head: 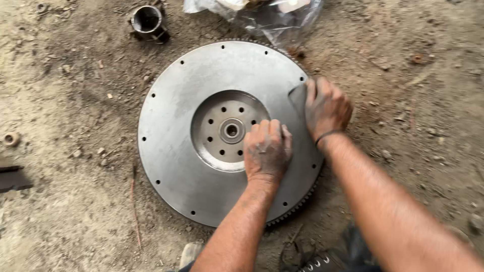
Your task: The person sands the surface of a circular metal flywheel using a piece of sandpaper. They move the sandpaper in various patterns across different sections of the metal disc by hand.
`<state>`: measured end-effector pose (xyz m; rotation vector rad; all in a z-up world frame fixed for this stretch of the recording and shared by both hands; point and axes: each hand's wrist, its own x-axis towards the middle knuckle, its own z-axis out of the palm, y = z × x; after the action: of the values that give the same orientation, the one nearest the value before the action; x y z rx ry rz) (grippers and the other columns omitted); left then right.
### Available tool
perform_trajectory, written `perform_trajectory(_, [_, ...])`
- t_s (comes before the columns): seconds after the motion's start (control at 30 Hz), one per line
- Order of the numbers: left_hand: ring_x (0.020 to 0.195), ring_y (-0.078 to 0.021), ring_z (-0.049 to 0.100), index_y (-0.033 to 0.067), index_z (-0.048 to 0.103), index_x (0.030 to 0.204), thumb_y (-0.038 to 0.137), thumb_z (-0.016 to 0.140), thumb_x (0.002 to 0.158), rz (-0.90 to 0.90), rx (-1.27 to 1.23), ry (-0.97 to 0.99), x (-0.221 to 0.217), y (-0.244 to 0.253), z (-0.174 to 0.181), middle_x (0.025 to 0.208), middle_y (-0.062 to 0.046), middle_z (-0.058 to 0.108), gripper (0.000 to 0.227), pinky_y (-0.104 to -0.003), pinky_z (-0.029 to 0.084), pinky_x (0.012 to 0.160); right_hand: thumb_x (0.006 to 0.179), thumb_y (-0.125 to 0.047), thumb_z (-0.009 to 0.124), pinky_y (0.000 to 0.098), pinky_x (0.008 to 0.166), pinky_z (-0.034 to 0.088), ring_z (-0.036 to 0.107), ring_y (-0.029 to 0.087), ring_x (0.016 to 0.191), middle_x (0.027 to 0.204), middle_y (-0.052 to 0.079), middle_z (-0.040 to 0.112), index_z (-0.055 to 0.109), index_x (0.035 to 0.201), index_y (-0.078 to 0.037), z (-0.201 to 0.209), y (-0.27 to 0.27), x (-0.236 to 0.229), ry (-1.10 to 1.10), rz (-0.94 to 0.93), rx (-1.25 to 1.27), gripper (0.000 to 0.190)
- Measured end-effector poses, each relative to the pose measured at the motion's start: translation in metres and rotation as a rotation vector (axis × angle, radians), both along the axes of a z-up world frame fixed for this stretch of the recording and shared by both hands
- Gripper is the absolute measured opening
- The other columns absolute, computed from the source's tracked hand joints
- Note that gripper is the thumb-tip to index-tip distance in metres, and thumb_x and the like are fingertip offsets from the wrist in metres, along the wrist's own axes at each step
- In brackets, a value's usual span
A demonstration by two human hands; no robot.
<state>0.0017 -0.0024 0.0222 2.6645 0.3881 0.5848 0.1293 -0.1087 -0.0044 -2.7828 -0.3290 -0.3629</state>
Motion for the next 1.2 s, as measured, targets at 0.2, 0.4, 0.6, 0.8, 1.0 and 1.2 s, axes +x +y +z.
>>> perform_trajectory(0.2, [0.079,-0.0278,0.061,0.0097,0.059,0.082,0.021,0.065,0.092,0.002,-0.053,0.045,0.002,0.001,0.002,0.079,-0.010,0.059,0.017,-0.044,0.049,0.071,0.110,-0.043,0.056,0.0516,0.074,0.056,0.071,0.039,0.082,0.090,0.020,0.073,0.072,0.094,-0.007,-0.010,0.036,0.067,0.096,0.025,0.014,0.042])
perform_trajectory(0.4, [0.079,-0.0280,0.062,0.0098,0.059,0.082,0.021,0.065,0.092,0.009,-0.032,0.039,0.002,0.002,0.001,0.079,-0.010,0.059,0.017,-0.045,0.049,0.070,0.109,-0.047,0.055,0.0535,0.073,0.056,0.070,0.041,0.084,0.091,0.022,0.072,0.071,0.091,-0.006,-0.007,0.013,0.016,0.055,-0.110,-0.028,0.048])
perform_trajectory(0.6, [0.080,-0.0293,0.062,0.0096,0.059,0.081,0.023,0.067,0.090,0.024,-0.044,0.003,0.002,0.001,0.000,0.080,-0.010,0.060,0.018,-0.045,0.049,0.069,0.108,-0.043,0.053,0.0509,0.071,0.057,0.072,0.039,0.084,0.100,0.015,0.075,0.069,0.094,-0.009,0.002,-0.014,-0.071,0.112,-0.260,0.066,0.040])
perform_trajectory(0.8, [0.078,-0.0296,0.062,0.0097,0.059,0.081,0.024,0.067,0.091,0.033,-0.030,0.029,0.003,-0.002,-0.003,0.079,-0.010,0.060,0.019,-0.045,0.049,0.069,0.110,-0.042,0.051,0.0484,0.070,0.059,0.073,0.037,0.084,0.101,0.015,0.076,0.069,0.095,-0.010,-0.004,-0.012,-0.027,0.106,-0.127,-0.020,0.039])
perform_trajectory(1.0, [0.077,-0.0283,0.062,0.0106,0.059,0.080,0.024,0.065,0.092,0.103,-0.028,0.068,0.011,-0.005,-0.004,0.079,-0.009,0.060,0.019,-0.045,0.048,0.069,0.110,-0.040,0.052,0.0449,0.071,0.058,0.073,0.031,0.080,0.092,0.014,0.076,0.073,0.101,-0.011,-0.007,0.020,0.049,0.123,0.029,0.033,0.037])
perform_trajectory(1.2, [0.076,-0.0242,0.064,0.0117,0.059,0.082,0.024,0.065,0.095,0.127,-0.042,0.152,0.015,-0.006,-0.003,0.079,-0.007,0.061,0.019,-0.043,0.049,0.068,0.109,-0.042,0.052,0.0435,0.069,0.058,0.073,0.029,0.079,0.092,0.013,0.076,0.072,0.099,-0.011,-0.009,0.003,0.015,0.151,-0.132,0.029,0.039])
